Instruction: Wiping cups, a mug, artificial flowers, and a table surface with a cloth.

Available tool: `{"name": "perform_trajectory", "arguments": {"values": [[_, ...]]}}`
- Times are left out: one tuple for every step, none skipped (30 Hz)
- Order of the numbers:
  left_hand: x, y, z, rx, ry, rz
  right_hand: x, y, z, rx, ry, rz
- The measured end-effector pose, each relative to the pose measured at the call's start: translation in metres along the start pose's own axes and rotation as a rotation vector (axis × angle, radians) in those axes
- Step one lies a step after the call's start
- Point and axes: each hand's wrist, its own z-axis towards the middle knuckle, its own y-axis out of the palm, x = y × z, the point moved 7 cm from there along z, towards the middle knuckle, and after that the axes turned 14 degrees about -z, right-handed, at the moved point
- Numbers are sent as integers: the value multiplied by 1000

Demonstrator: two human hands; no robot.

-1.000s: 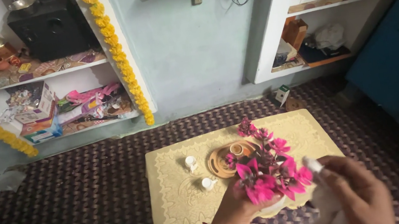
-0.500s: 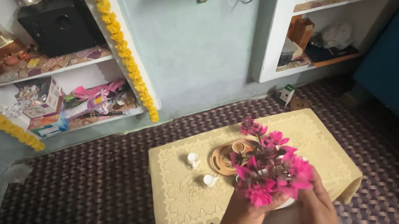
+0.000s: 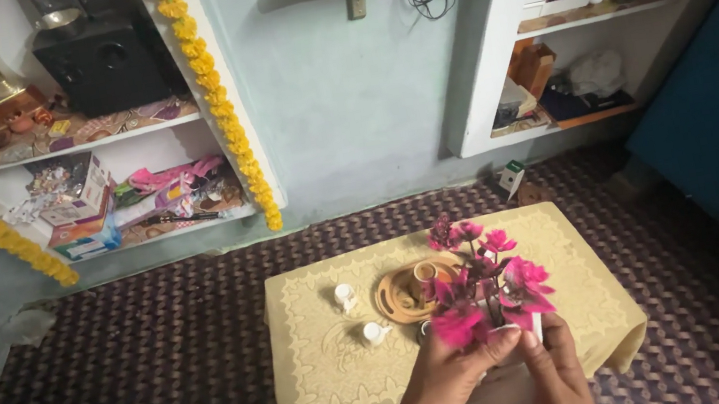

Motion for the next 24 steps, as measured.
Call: {"name": "perform_trajectory", "arguments": {"values": [[4, 2, -2, -17, 31, -1, -2, -2, 0, -27, -95, -85], [9, 5, -3, -34, 64, -2, -5, -4, 0, -57, -192, -168], [14, 6, -3, -35, 67, -1, -9, -6, 2, -59, -194, -167], [18, 7, -4, -32, 76, -10, -7, -11, 3, -32, -100, -200], [23, 8, -6, -30, 85, -20, -4, -16, 4, -5, -6, -233], [26, 7, -7, -30, 86, -19, -14, -14, 3, -6, -6, -233], [27, 5, -7, 7, 64, -12, -17, -15, 3, 35, 85, -113], [29, 2, -6, 42, 43, -5, -21, -16, 3, 73, 175, 7], [30, 1, -7, 41, 46, -5, -19, -25, 10, 71, 172, 7], [31, 1, -8, 13, 58, 20, -18, -33, 16, 55, 125, 5], [33, 0, -9, -15, 70, 45, -18, -41, 22, 39, 77, 3], [34, 1, -10, -15, 72, 46, -15, -37, 22, 37, 77, 3], [33, 4, -11, -39, 44, 39, -14, -21, 21, -141, 65, 145], [31, 7, -13, -62, 12, 31, -14, -6, 16, -316, 56, 284], [27, 2, -11, -59, 11, 28, -19, 0, 9, -316, 59, 282], [25, 0, -9, -110, 25, 4, -27, 5, 4, -296, -16, 16], [23, -2, -7, -160, 39, -21, -35, 11, -2, -274, -93, -251], [21, -10, -4, -159, 40, -22, -36, 14, 0, -275, -92, -251], [19, -17, -1, -179, 52, 76, -34, 16, 2, -278, -28, -167], [17, -23, 1, -198, 62, 174, -31, 18, 2, -278, 37, -80], [26, -14, 0, -196, 60, 173, -31, 23, 3, -277, 40, -80], [39, -4, -2, -204, 148, 277, -32, 25, 4, -232, 10, -109], [52, 7, -4, -212, 235, 381, -33, 26, 5, -186, -19, -139], [39, -5, 1, -212, 234, 380, -27, 31, 4, -185, -18, -140]]}}
